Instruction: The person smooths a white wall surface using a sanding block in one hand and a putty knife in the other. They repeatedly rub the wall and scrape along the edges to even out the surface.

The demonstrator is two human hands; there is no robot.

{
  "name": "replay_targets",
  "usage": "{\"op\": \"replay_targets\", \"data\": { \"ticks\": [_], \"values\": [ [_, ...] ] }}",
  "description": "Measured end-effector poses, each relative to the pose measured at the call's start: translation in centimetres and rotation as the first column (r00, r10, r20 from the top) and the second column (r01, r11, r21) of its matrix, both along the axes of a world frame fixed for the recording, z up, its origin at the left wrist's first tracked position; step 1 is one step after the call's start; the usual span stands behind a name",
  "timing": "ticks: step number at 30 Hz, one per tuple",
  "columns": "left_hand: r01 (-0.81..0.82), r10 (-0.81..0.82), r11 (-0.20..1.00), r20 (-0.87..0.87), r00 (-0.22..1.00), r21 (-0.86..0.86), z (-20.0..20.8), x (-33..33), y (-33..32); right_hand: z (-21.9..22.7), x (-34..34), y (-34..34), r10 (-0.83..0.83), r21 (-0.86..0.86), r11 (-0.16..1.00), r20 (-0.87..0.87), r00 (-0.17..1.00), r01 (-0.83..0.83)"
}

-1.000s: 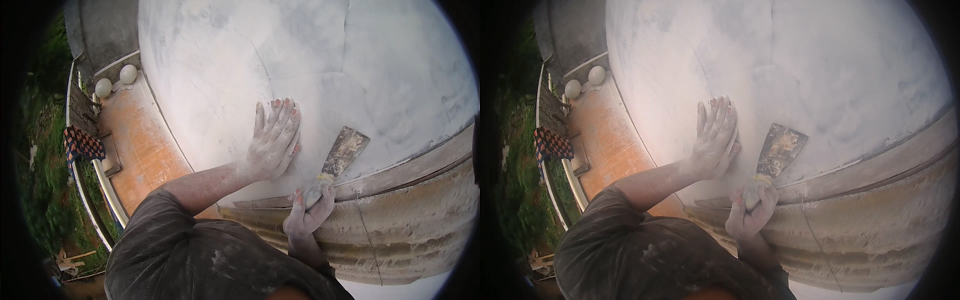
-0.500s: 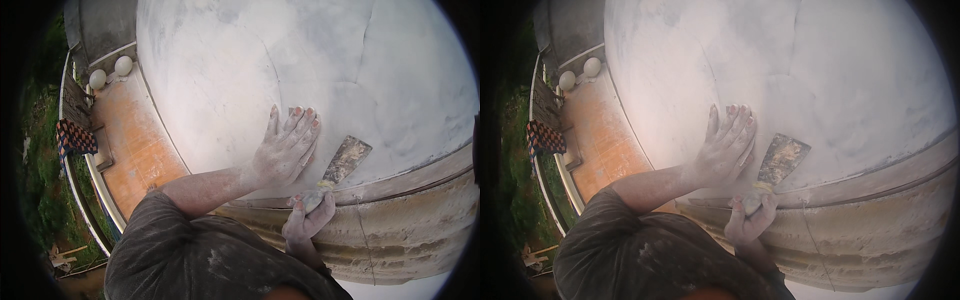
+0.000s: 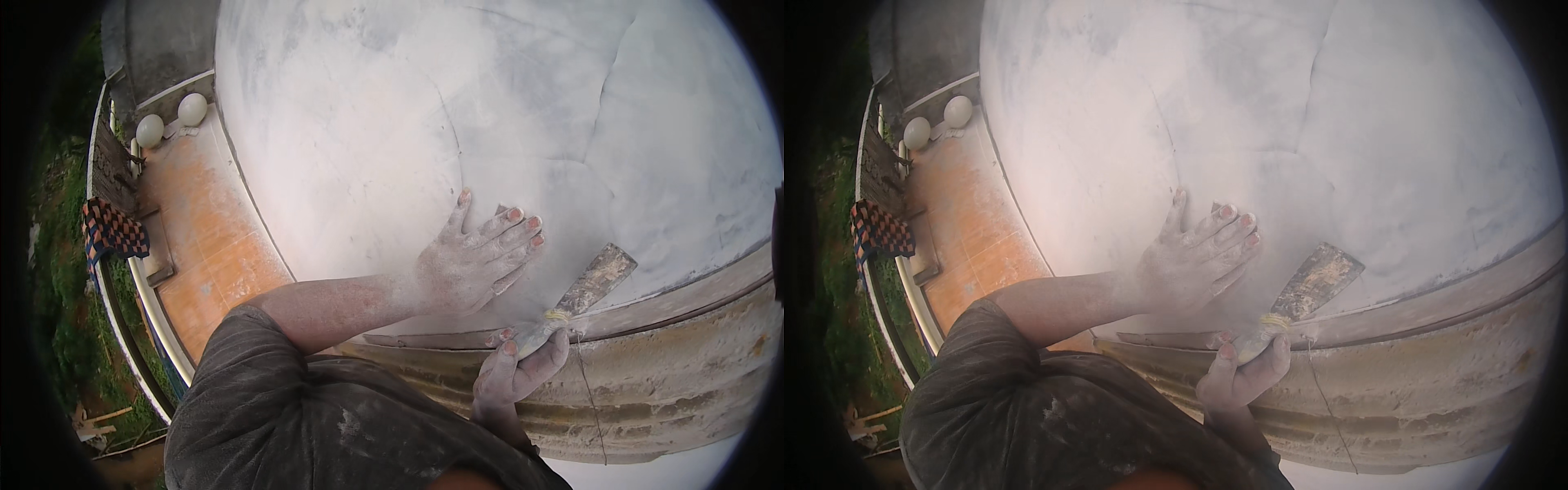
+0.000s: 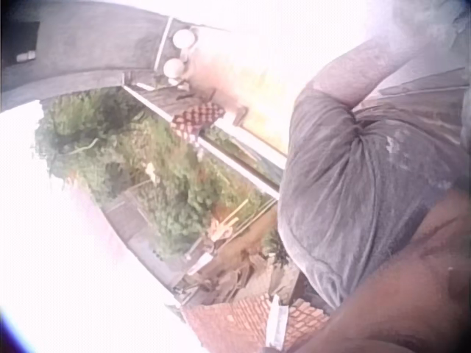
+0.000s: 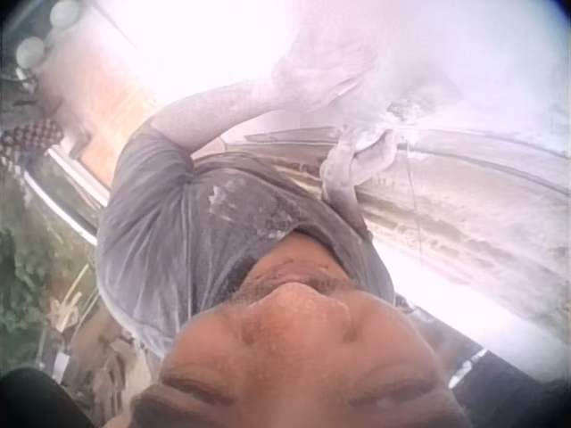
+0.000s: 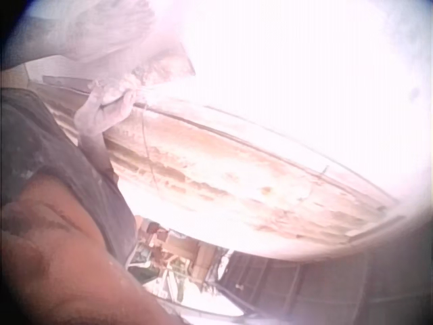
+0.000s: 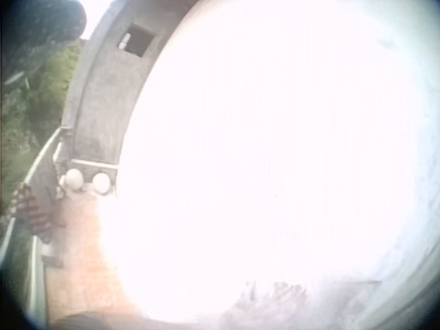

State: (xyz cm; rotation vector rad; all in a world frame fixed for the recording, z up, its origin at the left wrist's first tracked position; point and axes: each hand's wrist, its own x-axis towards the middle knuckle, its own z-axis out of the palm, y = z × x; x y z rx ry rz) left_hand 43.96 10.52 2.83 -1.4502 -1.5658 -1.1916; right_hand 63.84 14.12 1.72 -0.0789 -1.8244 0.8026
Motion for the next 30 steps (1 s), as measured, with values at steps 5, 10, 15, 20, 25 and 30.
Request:
{"op": "replay_targets", "data": {
  "ticks": [5, 10, 15, 20, 25, 30],
  "values": [
    [-0.129, 0.073, 0.974, 0.276, 0.958, 0.188, 9.9, -11.5, -0.8, 0.5, 0.5, -0.3, 0.124, 0.008, 0.992, 0.09, 0.988, -0.125],
    [0.031, -0.035, 0.999, 0.147, 0.988, 0.028, 2.5, -1.4, 0.0, 0.3, 0.6, -0.7, 0.07, -0.013, 0.998, 0.081, 0.994, -0.069],
    [-0.133, 0.123, 0.979, 0.069, 0.99, 0.157, 3.3, -6.3, -0.4, 0.1, 0.1, -1.3, 0.023, -0.087, 0.996, 0.014, 1.0, -0.022],
    [-0.204, 0.126, 0.959, 0.347, 0.929, 0.198, 9.4, -15.2, -1.6, 0.4, -0.7, -2.3, 0.078, -0.041, 0.996, 0.045, 0.996, -0.076],
    [-0.031, 0.03, 0.999, 0.059, 0.998, 0.014, 1.0, -5.8, -1.0, 0.9, -2.5, -3.1, -0.014, -0.07, 0.997, 0.08, 0.997, 0.02],
    [-0.242, 0.198, 0.942, 0.194, 0.961, 0.234, 8.9, -15.4, -1.3, 1.3, -4.6, -4.2, -0.042, -0.13, 0.991, 0.007, 0.999, 0.043]
  ]
}}
